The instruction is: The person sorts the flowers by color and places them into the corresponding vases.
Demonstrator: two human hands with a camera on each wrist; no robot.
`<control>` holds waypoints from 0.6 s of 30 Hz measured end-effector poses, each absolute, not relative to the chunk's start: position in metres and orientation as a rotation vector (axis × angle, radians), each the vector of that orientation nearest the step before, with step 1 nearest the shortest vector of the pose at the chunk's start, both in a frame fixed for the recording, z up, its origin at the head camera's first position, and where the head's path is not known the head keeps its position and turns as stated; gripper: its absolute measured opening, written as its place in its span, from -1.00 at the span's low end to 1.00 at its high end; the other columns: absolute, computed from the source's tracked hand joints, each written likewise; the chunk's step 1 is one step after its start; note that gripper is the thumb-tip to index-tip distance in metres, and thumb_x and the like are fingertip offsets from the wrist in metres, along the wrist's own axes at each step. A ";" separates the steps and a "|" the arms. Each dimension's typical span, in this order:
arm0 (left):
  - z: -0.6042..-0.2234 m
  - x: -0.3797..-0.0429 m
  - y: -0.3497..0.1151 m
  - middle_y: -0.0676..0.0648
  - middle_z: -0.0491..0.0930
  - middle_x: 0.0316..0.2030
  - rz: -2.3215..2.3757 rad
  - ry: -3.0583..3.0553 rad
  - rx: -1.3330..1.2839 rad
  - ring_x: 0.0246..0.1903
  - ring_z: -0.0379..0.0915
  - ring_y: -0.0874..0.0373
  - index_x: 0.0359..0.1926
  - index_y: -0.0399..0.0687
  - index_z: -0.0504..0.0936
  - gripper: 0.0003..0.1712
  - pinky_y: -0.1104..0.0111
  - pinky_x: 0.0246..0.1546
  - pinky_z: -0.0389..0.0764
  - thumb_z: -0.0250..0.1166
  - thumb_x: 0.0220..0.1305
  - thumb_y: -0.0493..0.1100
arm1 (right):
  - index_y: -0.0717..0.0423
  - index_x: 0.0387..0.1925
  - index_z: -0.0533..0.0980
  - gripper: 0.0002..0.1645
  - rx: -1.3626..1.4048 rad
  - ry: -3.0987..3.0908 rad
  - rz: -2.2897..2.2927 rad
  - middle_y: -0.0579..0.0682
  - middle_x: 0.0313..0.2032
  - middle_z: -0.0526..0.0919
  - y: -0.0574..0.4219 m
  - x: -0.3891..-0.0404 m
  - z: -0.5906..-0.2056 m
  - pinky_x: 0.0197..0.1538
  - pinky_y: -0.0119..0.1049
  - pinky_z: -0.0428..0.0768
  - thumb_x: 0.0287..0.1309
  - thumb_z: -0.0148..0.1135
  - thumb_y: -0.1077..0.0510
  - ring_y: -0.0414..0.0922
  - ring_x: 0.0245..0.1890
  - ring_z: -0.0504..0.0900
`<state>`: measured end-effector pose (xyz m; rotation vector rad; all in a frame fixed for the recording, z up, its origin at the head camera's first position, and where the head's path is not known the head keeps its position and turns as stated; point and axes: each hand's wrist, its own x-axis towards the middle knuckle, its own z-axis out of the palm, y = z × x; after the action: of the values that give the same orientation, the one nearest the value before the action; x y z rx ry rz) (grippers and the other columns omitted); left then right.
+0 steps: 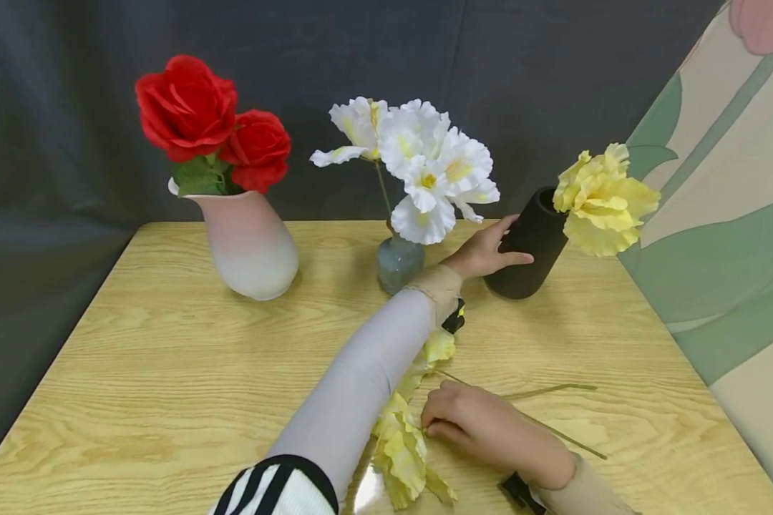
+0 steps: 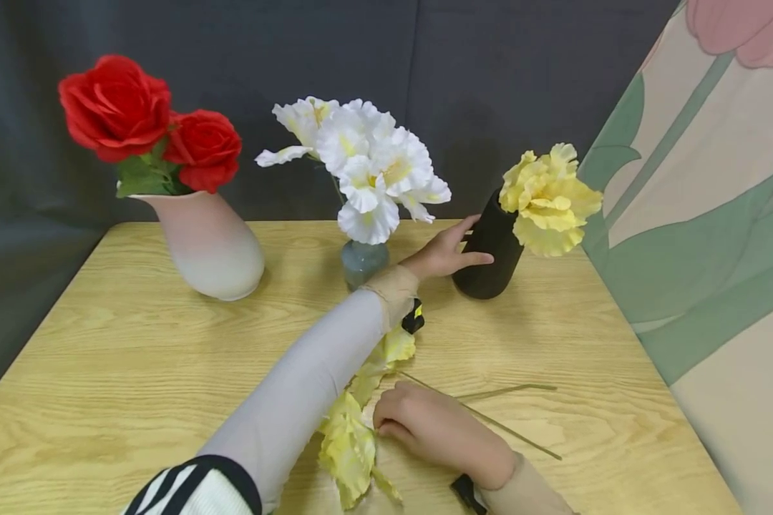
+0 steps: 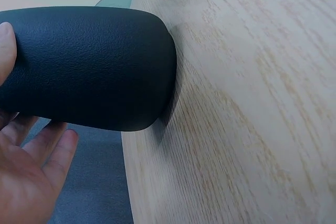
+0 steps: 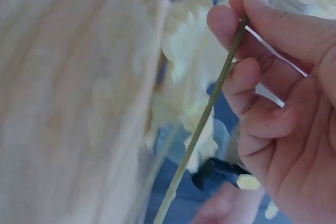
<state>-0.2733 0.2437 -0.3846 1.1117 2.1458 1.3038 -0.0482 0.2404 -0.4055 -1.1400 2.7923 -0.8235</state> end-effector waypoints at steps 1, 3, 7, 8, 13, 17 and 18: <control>-0.384 -0.273 0.244 0.05 0.04 0.56 1.308 2.148 1.111 0.50 0.10 0.16 0.58 0.05 -0.04 -0.01 0.50 0.35 0.34 0.34 0.33 0.04 | -0.12 -0.37 0.59 -0.90 -1.164 2.812 -0.834 -0.33 -0.42 0.56 0.243 -0.047 -0.404 -0.17 -0.49 0.54 0.27 0.28 0.16 -0.44 -0.34 0.42; -0.384 -0.274 0.243 0.04 0.05 0.56 1.312 2.155 1.114 0.49 0.11 0.14 0.58 0.05 -0.04 -0.01 0.49 0.35 0.35 0.34 0.32 0.03 | -0.15 -0.36 0.58 -0.88 -1.206 2.860 -0.838 -0.35 -0.41 0.55 0.246 -0.045 -0.400 -0.09 -0.42 0.59 0.26 0.29 0.17 -0.45 -0.34 0.43; -0.384 -0.273 0.241 0.03 0.03 0.56 1.307 2.147 1.110 0.50 0.09 0.13 0.59 0.04 -0.06 0.00 0.48 0.36 0.34 0.34 0.33 0.03 | -0.17 -0.33 0.56 -0.79 -1.261 2.909 -0.891 -0.33 -0.42 0.53 0.252 -0.041 -0.392 -0.16 -0.57 0.50 0.18 0.33 0.26 -0.44 -0.36 0.40; -0.384 -0.272 0.241 0.03 0.03 0.56 1.306 2.143 1.106 0.50 0.08 0.13 0.59 0.04 -0.06 0.00 0.48 0.37 0.34 0.34 0.33 0.02 | -0.16 -0.33 0.55 -0.75 -1.272 2.921 -0.909 -0.32 -0.42 0.52 0.254 -0.040 -0.390 -0.18 -0.60 0.47 0.15 0.34 0.29 -0.43 -0.37 0.39; -0.384 -0.270 0.238 0.01 0.03 0.56 1.318 2.142 1.097 0.51 0.08 0.11 0.59 0.02 -0.07 0.00 0.46 0.38 0.33 0.33 0.33 0.02 | -0.12 -0.38 0.47 -0.59 -1.238 3.003 -0.959 -0.29 -0.43 0.43 0.262 -0.037 -0.380 -0.29 -0.64 0.30 0.10 0.22 0.51 -0.42 -0.38 0.31; -0.386 -0.270 0.237 -0.01 0.04 0.56 1.325 2.151 1.106 0.50 0.11 0.08 0.59 0.01 -0.06 0.00 0.46 0.37 0.34 0.34 0.33 0.01 | -0.07 -0.39 0.46 -0.48 -1.264 3.120 -0.964 -0.26 -0.39 0.45 0.268 -0.036 -0.374 -0.30 -0.60 0.33 -0.04 0.00 0.64 -0.37 -0.37 0.36; -0.386 -0.270 0.237 -0.01 0.04 0.56 1.328 2.150 1.105 0.50 0.11 0.08 0.59 0.01 -0.05 0.00 0.47 0.37 0.34 0.34 0.33 0.01 | -0.09 -0.37 0.48 -0.50 -1.256 3.142 -0.971 -0.26 -0.37 0.49 0.269 -0.036 -0.372 -0.27 -0.61 0.36 0.03 0.03 0.62 -0.38 -0.36 0.39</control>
<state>-0.2702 0.2370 -0.3861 1.1049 2.1504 1.3278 -0.0356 0.2695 -0.3724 -1.2561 3.1415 -0.9712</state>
